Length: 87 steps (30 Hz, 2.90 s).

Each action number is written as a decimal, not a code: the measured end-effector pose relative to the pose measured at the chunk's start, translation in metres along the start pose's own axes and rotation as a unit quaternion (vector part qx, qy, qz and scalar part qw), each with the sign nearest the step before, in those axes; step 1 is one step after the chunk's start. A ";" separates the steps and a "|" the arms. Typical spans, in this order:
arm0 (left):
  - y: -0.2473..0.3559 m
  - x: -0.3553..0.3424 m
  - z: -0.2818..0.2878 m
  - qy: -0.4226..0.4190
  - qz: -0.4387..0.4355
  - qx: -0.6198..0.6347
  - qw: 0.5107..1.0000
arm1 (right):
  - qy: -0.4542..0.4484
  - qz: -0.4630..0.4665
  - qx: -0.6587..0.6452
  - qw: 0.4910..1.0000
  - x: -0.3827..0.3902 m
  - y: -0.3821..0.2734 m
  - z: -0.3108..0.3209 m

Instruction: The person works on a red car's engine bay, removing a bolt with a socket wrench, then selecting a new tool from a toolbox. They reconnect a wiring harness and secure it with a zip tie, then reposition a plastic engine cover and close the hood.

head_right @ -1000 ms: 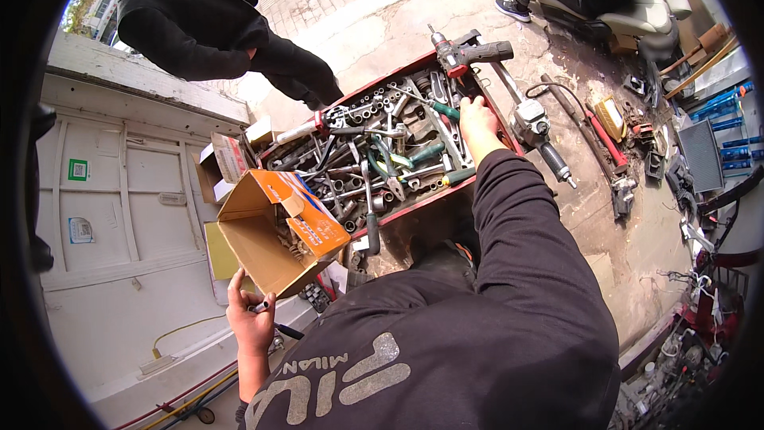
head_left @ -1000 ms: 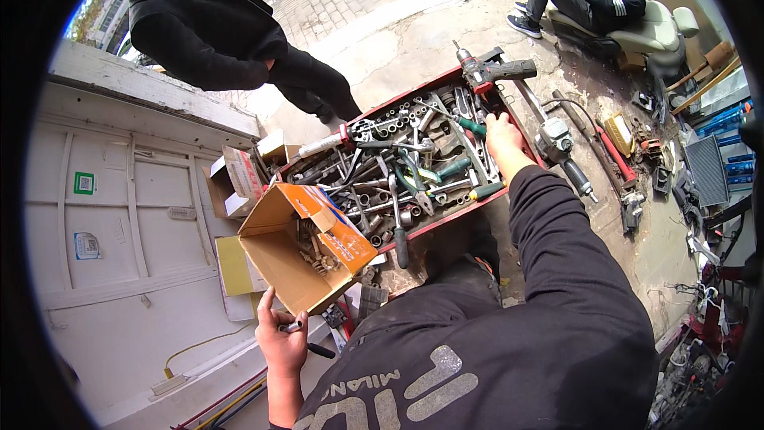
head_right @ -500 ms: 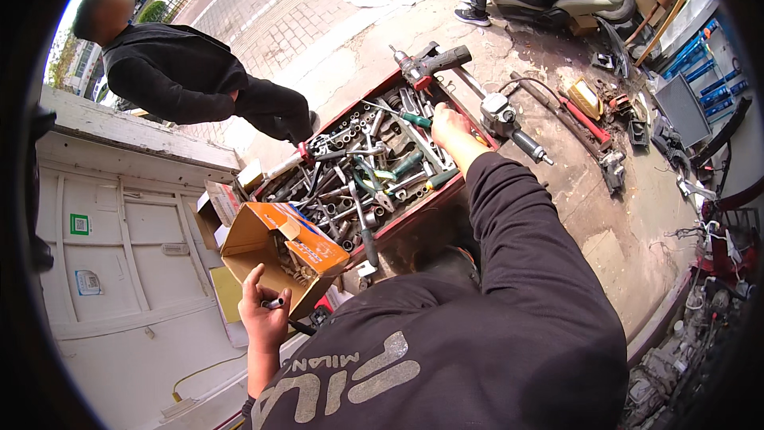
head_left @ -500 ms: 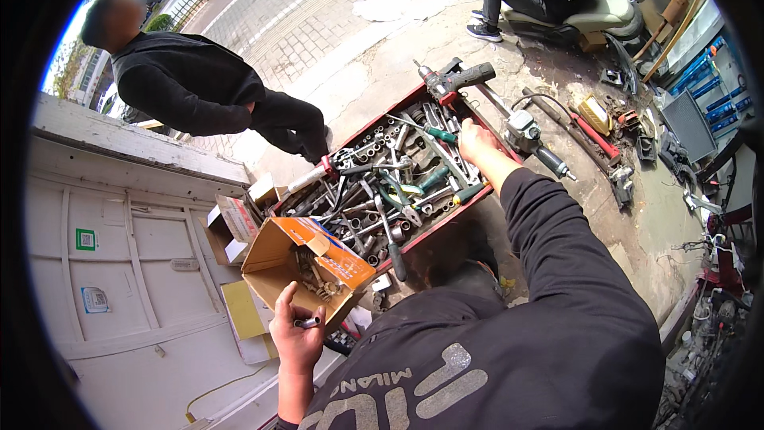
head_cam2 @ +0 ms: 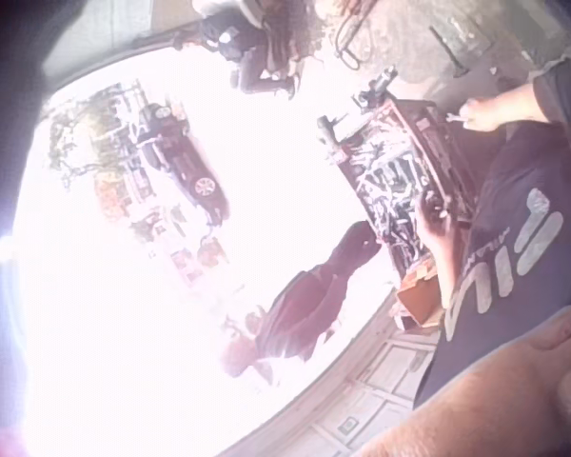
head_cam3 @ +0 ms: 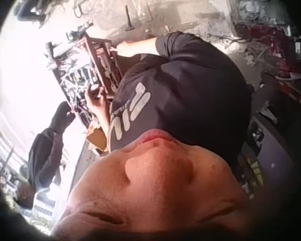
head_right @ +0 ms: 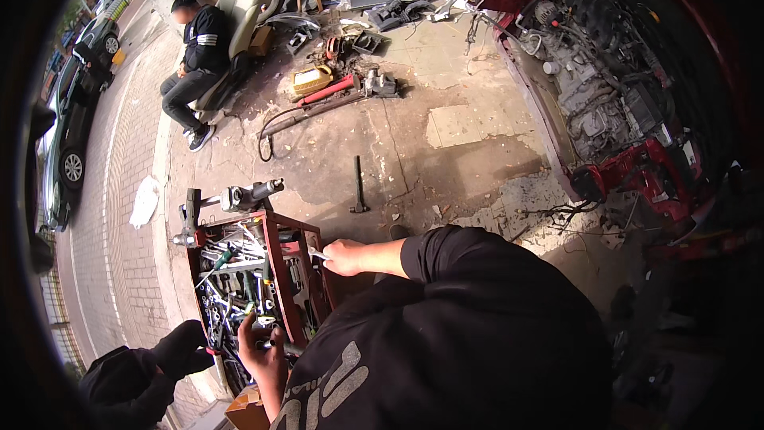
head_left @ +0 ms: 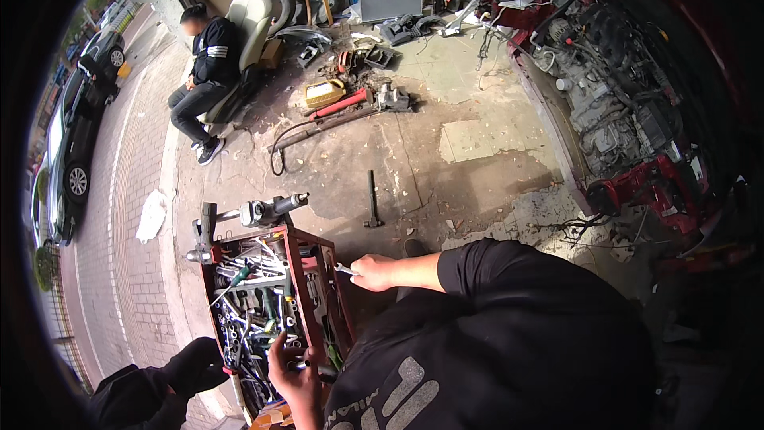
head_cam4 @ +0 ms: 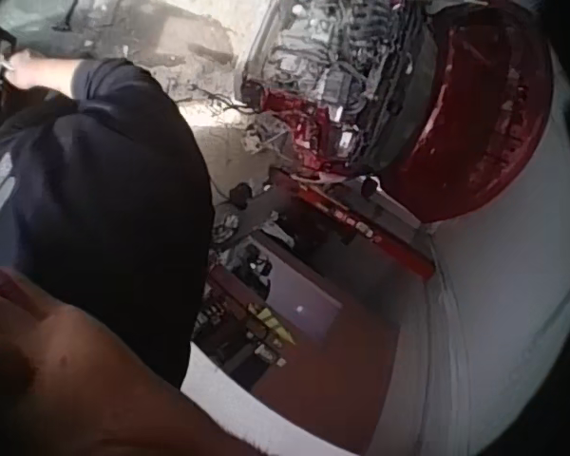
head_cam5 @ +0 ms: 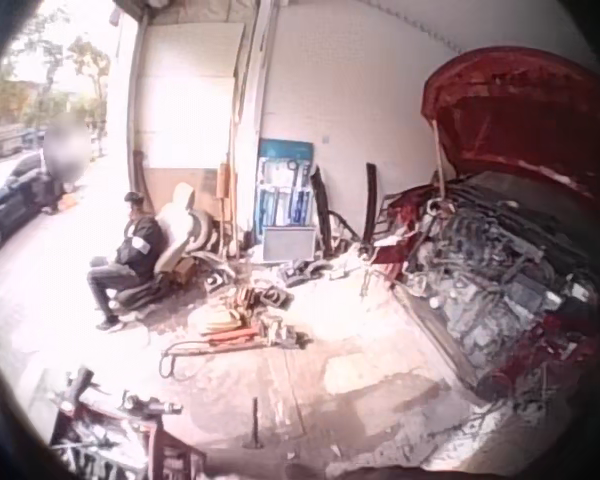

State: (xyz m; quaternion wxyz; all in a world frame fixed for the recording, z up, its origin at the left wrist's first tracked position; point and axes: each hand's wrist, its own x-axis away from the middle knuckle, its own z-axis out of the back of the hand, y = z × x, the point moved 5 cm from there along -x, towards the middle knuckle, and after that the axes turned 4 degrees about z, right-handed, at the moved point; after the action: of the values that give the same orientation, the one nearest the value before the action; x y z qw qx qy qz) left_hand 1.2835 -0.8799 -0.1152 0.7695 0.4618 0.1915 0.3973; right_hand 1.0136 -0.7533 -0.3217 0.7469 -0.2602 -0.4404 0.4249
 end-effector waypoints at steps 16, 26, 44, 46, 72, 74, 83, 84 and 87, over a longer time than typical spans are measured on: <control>-0.122 -0.189 -0.369 -0.464 -0.071 -0.350 0.810 | 0.192 -0.269 -0.099 0.939 0.264 0.361 0.157; 0.044 -0.299 -0.605 -0.630 -0.153 -0.306 0.697 | 0.333 -0.368 -0.262 0.828 0.348 0.444 0.189; 0.292 -0.381 -1.056 -0.838 -0.196 -0.496 0.115 | 0.544 -0.408 -0.567 0.465 0.202 0.394 0.199; 0.324 -0.371 -1.066 -0.835 -0.134 -0.522 0.108 | 0.598 -0.265 -0.660 0.368 0.176 0.370 0.213; 0.505 0.311 -1.291 -0.729 -0.652 0.021 0.207 | 0.943 -0.327 -0.067 -0.004 0.593 0.723 0.359; 0.509 0.325 -1.290 -0.654 -0.731 0.057 0.186 | 0.912 -0.406 0.058 0.010 0.602 0.720 0.365; 0.535 0.358 -1.293 -0.537 -0.833 -0.006 0.131 | 0.867 -0.496 0.011 -0.038 0.617 0.731 0.363; 0.538 0.359 -1.293 -0.542 -0.832 0.008 0.118 | 0.863 -0.503 -0.013 -0.032 0.617 0.732 0.364; 0.542 0.360 -1.307 -0.672 -0.731 -0.064 0.103 | 0.865 -0.496 0.053 -0.047 0.615 0.719 0.373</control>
State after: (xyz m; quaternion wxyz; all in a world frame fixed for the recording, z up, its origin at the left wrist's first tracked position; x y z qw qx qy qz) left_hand 0.4033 0.2736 -0.2753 0.5274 0.1253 -0.1851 -0.8197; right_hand 0.5484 0.1456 -0.4241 -0.5704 0.0977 -0.5602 0.5927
